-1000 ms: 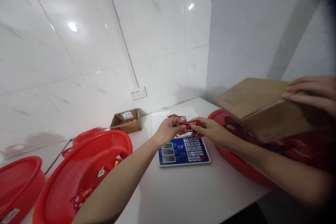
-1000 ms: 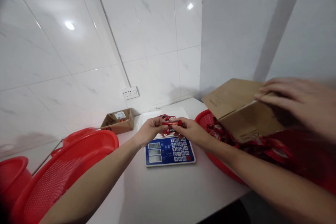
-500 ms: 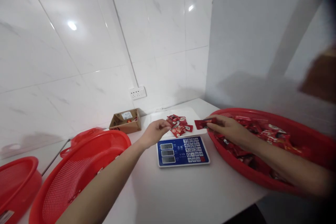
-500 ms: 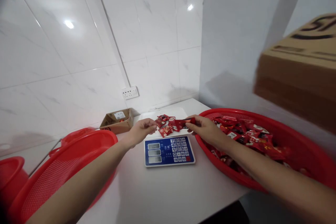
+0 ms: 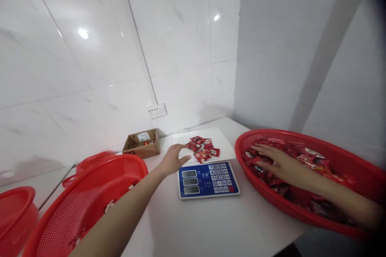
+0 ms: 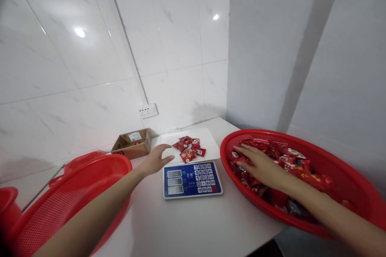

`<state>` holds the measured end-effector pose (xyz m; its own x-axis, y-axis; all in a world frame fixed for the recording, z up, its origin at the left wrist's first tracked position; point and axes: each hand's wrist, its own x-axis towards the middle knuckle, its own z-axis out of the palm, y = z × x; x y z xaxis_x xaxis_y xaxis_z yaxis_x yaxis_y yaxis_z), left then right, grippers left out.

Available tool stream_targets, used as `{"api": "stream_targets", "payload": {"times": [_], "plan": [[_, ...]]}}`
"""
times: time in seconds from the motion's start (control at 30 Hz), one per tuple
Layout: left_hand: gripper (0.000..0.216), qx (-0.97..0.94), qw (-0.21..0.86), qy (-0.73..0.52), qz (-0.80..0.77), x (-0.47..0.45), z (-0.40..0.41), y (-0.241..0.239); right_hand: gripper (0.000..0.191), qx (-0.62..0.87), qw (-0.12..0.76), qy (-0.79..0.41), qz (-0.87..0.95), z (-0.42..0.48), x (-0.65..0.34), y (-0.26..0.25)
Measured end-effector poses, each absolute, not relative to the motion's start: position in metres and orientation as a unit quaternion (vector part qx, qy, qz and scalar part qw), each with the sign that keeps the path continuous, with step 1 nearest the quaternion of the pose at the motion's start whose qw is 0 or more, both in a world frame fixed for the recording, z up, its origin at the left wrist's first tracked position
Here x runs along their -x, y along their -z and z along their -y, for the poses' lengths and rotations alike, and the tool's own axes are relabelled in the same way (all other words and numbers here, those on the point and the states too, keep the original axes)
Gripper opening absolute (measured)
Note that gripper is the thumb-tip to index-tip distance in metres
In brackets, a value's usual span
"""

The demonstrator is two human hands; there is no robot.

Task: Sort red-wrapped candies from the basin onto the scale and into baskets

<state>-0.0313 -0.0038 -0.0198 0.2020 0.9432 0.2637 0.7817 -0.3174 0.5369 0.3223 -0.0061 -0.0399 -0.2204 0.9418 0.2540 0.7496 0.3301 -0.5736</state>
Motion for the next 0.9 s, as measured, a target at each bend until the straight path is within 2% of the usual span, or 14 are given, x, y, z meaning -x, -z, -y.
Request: {"api": "stream_targets", "payload": {"times": [0.13,0.27,0.53,0.63,0.9], "plan": [[0.060,-0.805,0.104,-0.223,-0.539,-0.007,-0.021,0.032,0.064,0.530,0.208,-0.205,0.796,0.018,-0.297,0.055],[0.076,-0.826,0.073,-0.128,-0.544,-0.035,-0.047,0.045,0.069,0.518,0.151,-0.187,0.821,0.021,-0.284,0.067],[0.059,-0.817,0.018,-0.121,-0.564,-0.045,-0.068,0.047,0.065,0.514,0.160,-0.170,0.825,0.021,-0.289,0.073],[0.061,-0.816,0.002,-0.126,-0.564,-0.039,-0.062,0.040,0.067,0.513,0.142,-0.168,0.829,0.022,-0.287,0.071],[0.059,-0.788,-0.001,-0.101,-0.607,0.041,-0.020,0.013,0.069,0.509,0.124,-0.166,0.835,0.020,-0.288,0.074]]}}
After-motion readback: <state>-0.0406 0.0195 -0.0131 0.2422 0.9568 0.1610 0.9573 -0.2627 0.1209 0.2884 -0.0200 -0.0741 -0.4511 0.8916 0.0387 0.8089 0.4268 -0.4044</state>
